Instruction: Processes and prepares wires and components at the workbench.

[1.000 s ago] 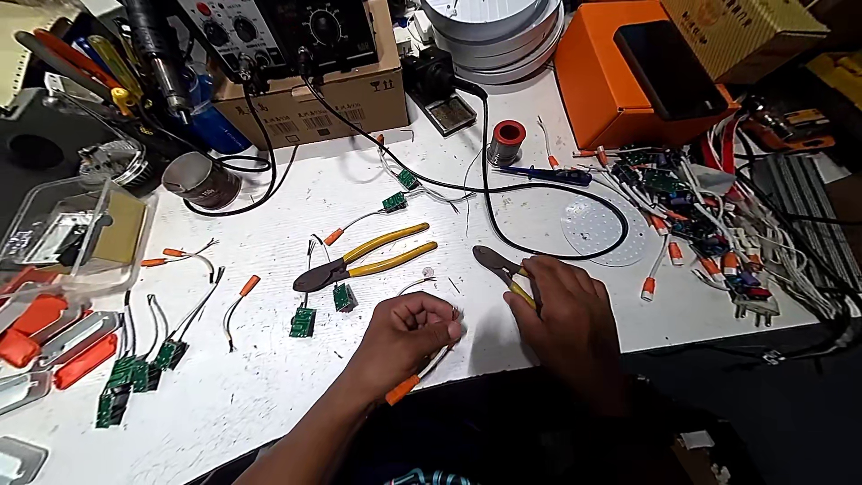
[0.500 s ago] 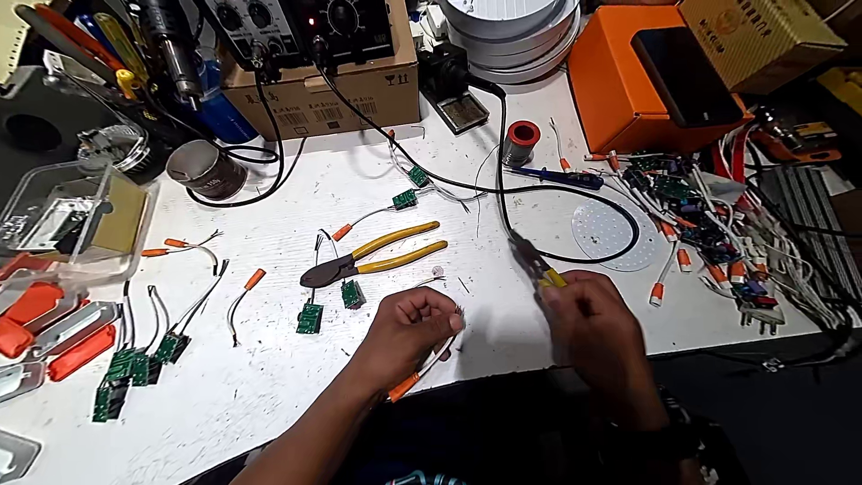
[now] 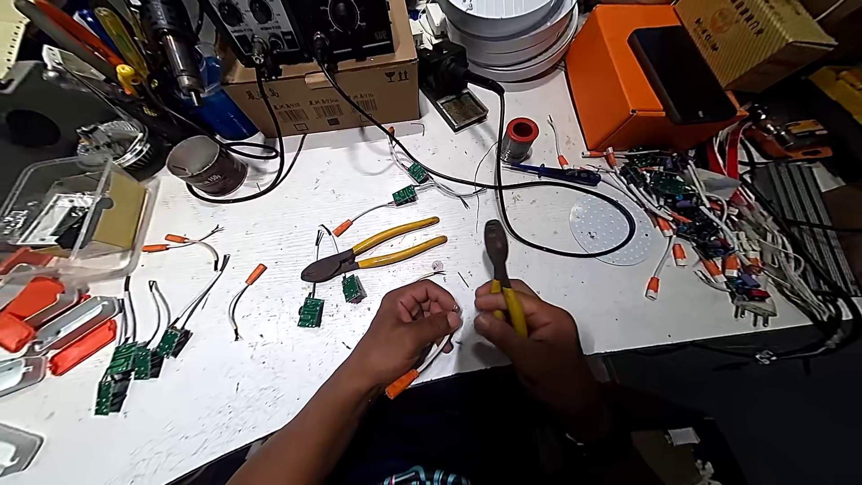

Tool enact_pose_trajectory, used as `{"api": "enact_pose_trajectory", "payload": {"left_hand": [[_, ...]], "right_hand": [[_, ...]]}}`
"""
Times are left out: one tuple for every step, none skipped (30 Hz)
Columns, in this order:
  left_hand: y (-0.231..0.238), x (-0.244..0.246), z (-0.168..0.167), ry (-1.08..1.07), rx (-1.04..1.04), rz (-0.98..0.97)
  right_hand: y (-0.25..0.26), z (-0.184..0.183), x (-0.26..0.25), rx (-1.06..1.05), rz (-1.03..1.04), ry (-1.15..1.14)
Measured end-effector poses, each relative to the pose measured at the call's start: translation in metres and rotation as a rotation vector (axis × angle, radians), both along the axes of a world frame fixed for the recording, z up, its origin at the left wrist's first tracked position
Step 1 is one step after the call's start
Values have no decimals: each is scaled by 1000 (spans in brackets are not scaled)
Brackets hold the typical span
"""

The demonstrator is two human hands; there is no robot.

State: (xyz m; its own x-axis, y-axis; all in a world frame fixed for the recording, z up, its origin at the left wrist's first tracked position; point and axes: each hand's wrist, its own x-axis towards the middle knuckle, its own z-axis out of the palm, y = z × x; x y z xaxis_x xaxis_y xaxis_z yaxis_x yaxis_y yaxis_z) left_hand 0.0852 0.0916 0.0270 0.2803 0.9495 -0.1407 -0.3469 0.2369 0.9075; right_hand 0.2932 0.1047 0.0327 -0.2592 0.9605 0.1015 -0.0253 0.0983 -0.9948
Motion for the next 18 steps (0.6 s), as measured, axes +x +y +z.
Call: {"api": "enact_pose_trajectory", "payload": {"left_hand": [[-1, 0, 0, 1, 1, 1], [-1, 0, 1, 3, -3, 4], [-1, 0, 1, 9, -4, 5], [-2, 1, 2, 18, -3, 4], [-2, 1, 2, 30, -2, 1], [-2, 1, 2, 40, -1, -3], [-1, 1, 3, 47, -2, -8], [-1, 2, 4, 61, -3, -17], [-2, 2, 5, 71, -4, -25], [-2, 2, 5, 77, -3, -31], [-2, 2, 5, 89, 0, -40], [-2, 2, 5, 104, 5, -52], [-1, 2, 5, 117, 12, -71], [-1, 1, 5, 131, 16, -95], [0, 1, 6, 148, 12, -118], [0, 1, 7, 164, 5, -137], [1, 0, 7, 174, 2, -150], [2, 0, 7, 172, 2, -156]], "right_hand": [[0, 0, -3, -7, 6, -18], [0, 0, -4, -10, 16, -32], [1, 0, -6, -7, 23, -39], [1, 0, -6, -4, 28, -42], [0, 0, -7, 0, 33, -40], [0, -1, -7, 4, 39, -36], [1, -1, -6, 8, 47, -31], [1, 0, -5, 8, 58, -26], [1, 0, -4, 4, 72, -21], [1, 0, -3, 0, 87, -17], [1, 0, -2, -2, 99, -18], [1, 0, -1, 3, 108, -27], [1, 1, 0, 18, 117, -45], [1, 1, 1, 46, 123, -75], [1, 1, 1, 92, 124, -115], [0, 1, 1, 155, 114, -164], [-1, 1, 1, 219, 97, -219], [-1, 0, 1, 273, 81, -269]]}}
